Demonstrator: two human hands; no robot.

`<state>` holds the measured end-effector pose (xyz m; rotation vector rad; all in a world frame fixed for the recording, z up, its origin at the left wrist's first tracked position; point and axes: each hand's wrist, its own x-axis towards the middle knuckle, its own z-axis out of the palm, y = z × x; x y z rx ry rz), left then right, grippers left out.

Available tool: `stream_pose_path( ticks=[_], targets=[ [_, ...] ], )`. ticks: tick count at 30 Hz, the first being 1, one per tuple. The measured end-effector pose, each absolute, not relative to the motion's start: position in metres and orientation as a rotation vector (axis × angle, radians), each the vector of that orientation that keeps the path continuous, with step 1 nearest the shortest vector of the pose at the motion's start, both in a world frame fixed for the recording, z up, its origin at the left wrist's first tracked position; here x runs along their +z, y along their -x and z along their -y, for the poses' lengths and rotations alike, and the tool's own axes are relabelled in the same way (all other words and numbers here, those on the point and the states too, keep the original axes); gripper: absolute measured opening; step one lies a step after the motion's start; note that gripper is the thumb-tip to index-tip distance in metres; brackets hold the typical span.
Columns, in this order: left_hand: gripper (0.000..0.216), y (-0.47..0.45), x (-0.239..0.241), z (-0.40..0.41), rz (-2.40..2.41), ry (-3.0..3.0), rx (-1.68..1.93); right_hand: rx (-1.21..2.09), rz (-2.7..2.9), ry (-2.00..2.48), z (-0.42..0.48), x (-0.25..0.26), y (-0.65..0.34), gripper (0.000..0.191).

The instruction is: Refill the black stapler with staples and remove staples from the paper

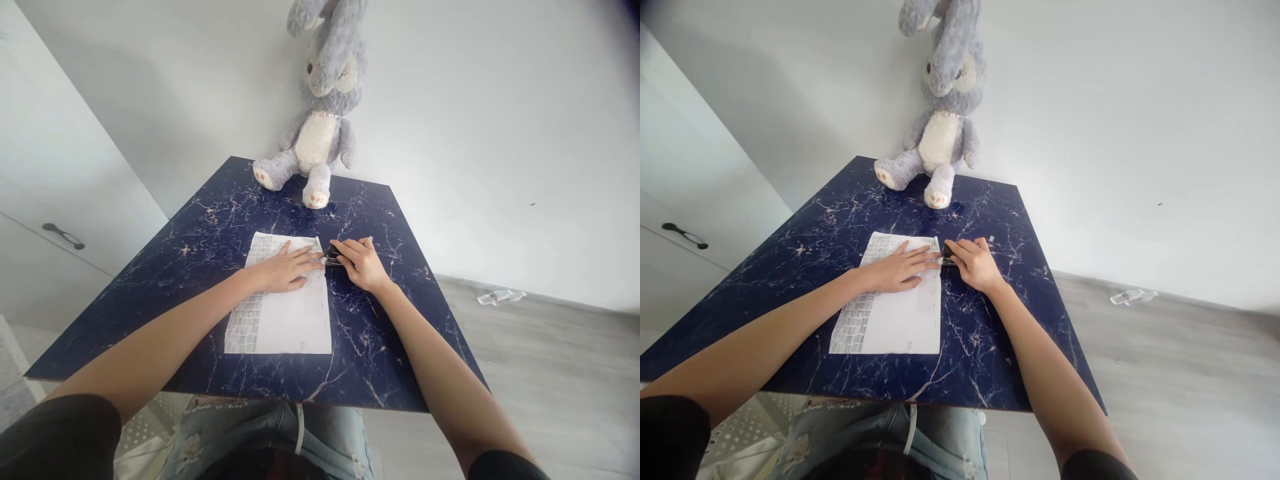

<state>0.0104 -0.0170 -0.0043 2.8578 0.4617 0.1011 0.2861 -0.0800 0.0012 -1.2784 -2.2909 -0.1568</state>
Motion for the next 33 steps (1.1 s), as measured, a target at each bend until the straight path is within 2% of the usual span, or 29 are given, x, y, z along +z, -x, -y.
stream_pose_path(
  ticks=[9,16,23,28,33],
  targets=[
    [0.059,-0.012,-0.001,0.017,-0.397,-2.855,0.012,-0.196,2.384,1.225,0.082,0.006,-0.290,0.042],
    [0.059,-0.014,-0.003,0.020,-0.426,-2.854,0.000,-0.085,2.343,1.212,0.084,0.004,-0.278,0.040],
    [0.057,-0.018,-0.004,0.026,-0.444,-2.820,0.030,-0.028,2.154,1.393,0.089,0.009,-0.258,0.036],
    [0.057,-0.019,-0.006,0.027,-0.464,-2.805,0.029,-0.143,1.940,1.529,0.090,0.012,-0.247,0.046],
    [0.057,-0.020,-0.007,0.026,-0.459,-2.818,0.031,-0.150,2.047,1.596,0.085,0.008,-0.241,0.047]
  ],
)
